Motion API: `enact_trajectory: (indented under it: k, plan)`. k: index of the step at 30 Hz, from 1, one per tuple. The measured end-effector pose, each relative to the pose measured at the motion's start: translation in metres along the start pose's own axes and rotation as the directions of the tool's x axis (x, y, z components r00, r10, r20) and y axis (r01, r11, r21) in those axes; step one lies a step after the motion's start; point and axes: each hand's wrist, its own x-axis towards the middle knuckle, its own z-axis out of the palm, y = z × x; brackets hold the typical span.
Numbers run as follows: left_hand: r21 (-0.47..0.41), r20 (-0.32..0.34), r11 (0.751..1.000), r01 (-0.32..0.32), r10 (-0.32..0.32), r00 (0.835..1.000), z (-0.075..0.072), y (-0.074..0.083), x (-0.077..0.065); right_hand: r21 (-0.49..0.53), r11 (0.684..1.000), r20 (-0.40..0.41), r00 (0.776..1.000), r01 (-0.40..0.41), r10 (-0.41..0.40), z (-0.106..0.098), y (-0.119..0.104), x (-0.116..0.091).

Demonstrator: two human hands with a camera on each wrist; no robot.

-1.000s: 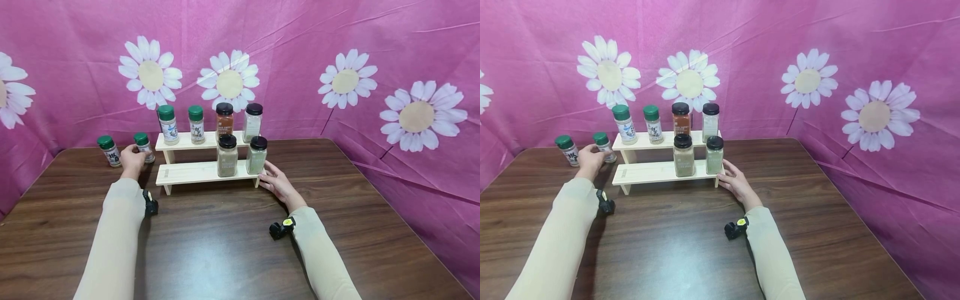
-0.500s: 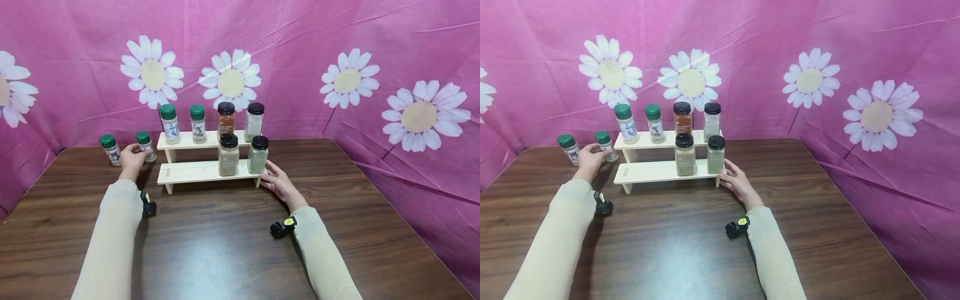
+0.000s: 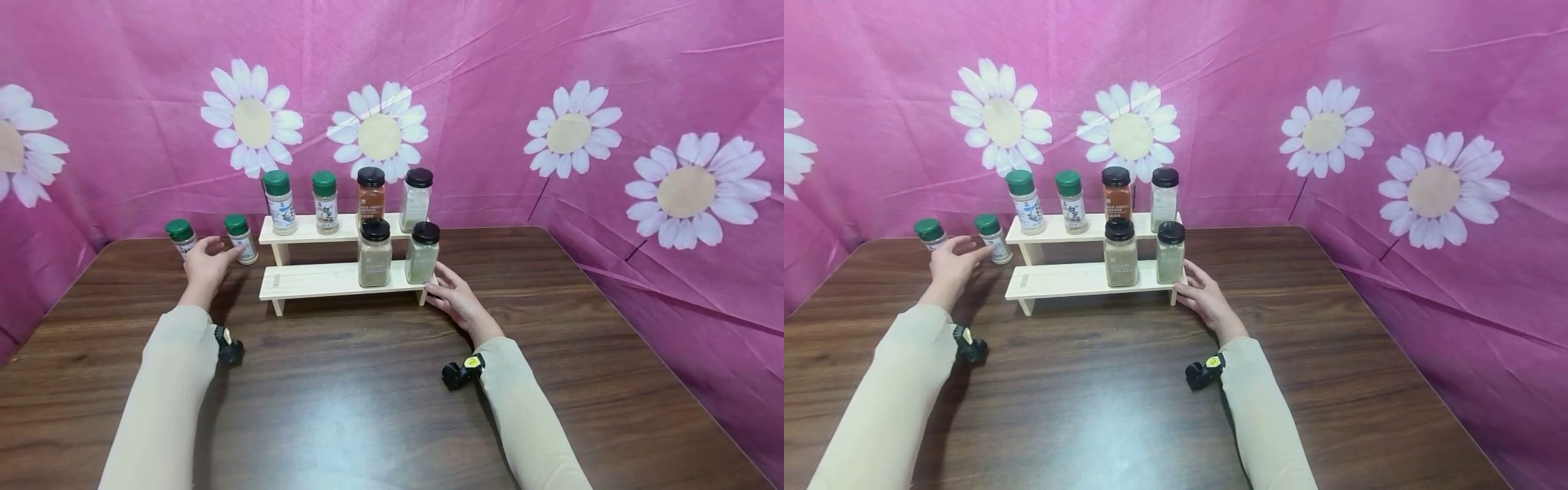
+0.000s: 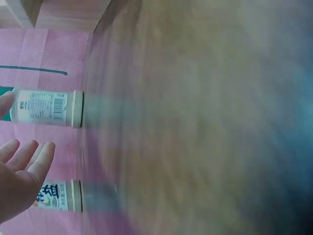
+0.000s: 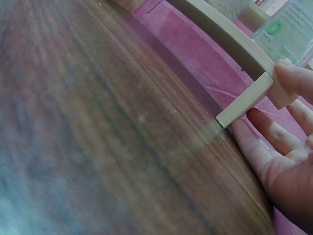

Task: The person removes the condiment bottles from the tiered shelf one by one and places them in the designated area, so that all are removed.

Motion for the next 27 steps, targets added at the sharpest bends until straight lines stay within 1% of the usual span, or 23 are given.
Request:
enact_trajectory:
  k: [3,5,8,9,11,14,16,18,22,23,25,27]
  plan:
    - [-0.016,0.0,1.0,0.009,-0.009,1.0,-0.005,-0.007,-0.001,-0.001,1.0,-0.007,1.0,-0.005,0.005,-0.001,0.0,0.001]
    - [-0.03,-0.002,1.0,0.004,-0.004,1.0,-0.007,-0.016,0.002,-0.006,1.0,-0.008,1.0,-0.006,0.006,-0.001,0.0,0.001]
    - [-0.049,-0.002,0.998,-0.039,0.039,0.999,-0.008,-0.035,0.014,-0.01,1.0,-0.007,1.0,-0.003,0.003,-0.001,0.0,0.002]
    - [-0.057,-0.005,0.996,-0.065,0.065,0.998,-0.008,-0.042,0.018,-0.009,1.0,-0.006,1.0,-0.003,0.002,-0.001,0.001,0.002]
    - [-0.097,-0.003,0.99,-0.099,0.099,0.995,-0.007,-0.054,0.025,-0.008,1.0,-0.007,1.0,-0.004,0.003,-0.001,0.001,0.002]
    - [-0.208,0.025,0.971,-0.122,0.13,0.991,-0.006,-0.063,0.026,0.001,1.0,-0.007,1.0,-0.006,0.006,-0.001,0.003,0.001]
    - [-0.294,0.054,0.949,-0.117,0.139,0.989,-0.005,-0.064,0.023,0.002,1.0,-0.006,1.0,-0.008,0.008,-0.001,0.003,0.0]
    - [-0.355,0.079,0.928,-0.115,0.152,0.985,-0.005,-0.063,0.019,0.004,1.0,-0.005,1.0,-0.007,0.007,-0.002,0.004,0.0]
    - [-0.409,0.096,0.903,-0.129,0.184,0.978,-0.005,-0.06,0.012,0.002,1.0,-0.004,1.0,-0.004,0.004,-0.002,0.005,-0.001]
    - [-0.411,0.094,0.9,-0.145,0.2,0.975,-0.005,-0.06,0.011,0.003,1.0,-0.002,1.0,-0.001,0.001,-0.002,0.004,-0.001]
    - [-0.44,0.098,0.882,-0.169,0.234,0.967,-0.005,-0.059,0.01,0.0,1.0,0.001,1.0,0.003,-0.003,-0.002,0.004,0.0]
    - [-0.478,0.105,0.857,-0.195,0.276,0.955,-0.003,-0.059,0.011,-0.002,1.0,0.006,1.0,0.008,-0.008,-0.002,0.002,0.0]
